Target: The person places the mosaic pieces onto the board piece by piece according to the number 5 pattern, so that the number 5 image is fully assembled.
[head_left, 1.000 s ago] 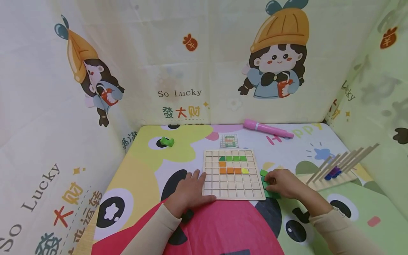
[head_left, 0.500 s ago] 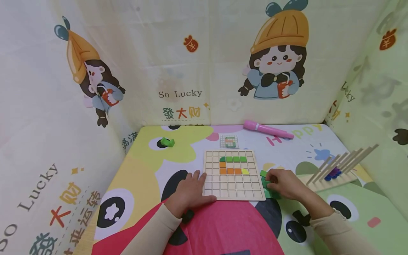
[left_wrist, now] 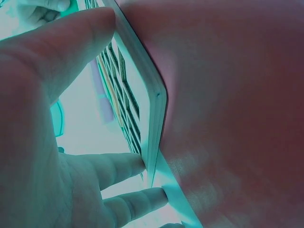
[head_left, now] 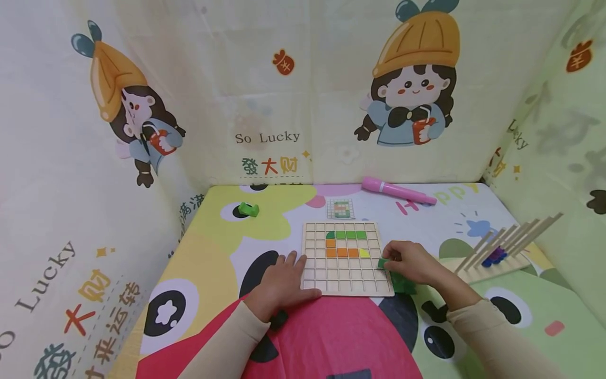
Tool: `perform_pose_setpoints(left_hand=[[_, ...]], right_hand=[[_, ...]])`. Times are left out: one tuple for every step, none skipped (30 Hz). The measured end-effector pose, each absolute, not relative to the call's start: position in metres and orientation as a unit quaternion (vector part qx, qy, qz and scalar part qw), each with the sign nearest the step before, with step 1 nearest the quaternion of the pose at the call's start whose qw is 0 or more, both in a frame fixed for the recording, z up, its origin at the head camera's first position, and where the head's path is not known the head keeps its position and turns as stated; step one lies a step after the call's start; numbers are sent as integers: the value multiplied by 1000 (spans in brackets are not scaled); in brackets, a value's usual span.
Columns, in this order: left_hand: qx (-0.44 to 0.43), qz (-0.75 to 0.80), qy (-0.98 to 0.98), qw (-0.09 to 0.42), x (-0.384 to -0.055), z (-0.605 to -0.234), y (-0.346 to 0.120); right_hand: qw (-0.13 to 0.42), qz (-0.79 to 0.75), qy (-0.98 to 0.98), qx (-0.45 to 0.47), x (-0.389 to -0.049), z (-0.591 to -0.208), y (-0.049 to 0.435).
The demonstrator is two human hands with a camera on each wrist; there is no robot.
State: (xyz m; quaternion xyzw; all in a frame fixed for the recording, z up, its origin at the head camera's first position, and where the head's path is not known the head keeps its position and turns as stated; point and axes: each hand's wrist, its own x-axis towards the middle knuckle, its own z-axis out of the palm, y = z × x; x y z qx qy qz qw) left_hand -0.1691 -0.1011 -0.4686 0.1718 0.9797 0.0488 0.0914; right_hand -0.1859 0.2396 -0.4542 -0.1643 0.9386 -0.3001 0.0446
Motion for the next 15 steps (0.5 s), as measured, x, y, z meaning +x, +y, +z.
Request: perform_pose_setpoints(left_hand=[[172,49,980,91,-169,-469,-101],[172,49,980,91,-170,-469,-102],[172,49,980,92,-170,-469,-102],[172,49,980,92,-170,-470,-102],[172,49,980,93,-170,-470,-102],[172,49,979,94,-170,-470,-102],[173,49,979,93,-170,-470,-102],[174,49,979,93,-170,-470,-102],[174,49,979,93,-170,-470,-102],[174,49,979,92,-170,-470,-102],[175,49,979,92,-170,-469,-102],[175,50,979,92,-170,-469,-102],[175,50,979,92,-170,-469,-102],[175,50,979,92,-170,-468,-102],[174,51,979,92,-170,-468,-102]], right_hand=[[48,-301,937,-168,-189,-453,236],[52,-303,936,-171,-191,-453,232],[56,-303,935,-176,-194,-452,228],[60,-304,934,-179,-196,-452,224],[64,-305,932,-183,-199,-451,220],[67,-304,932,-187,-201,-451,217],[70,-303,931,-191,-202,-451,214],[73,-302,931,-193,-204,-451,211],[75,-300,931,-195,-206,-452,209],[77,-299,931,-196,-207,-452,207],[78,-296,931,-197,-208,-453,205],[80,-293,932,-197,-209,-453,204],[81,-289,933,-197,-210,-453,203],[83,-287,934,-197,-210,-454,202],[85,-285,935,-195,-211,-454,202]])
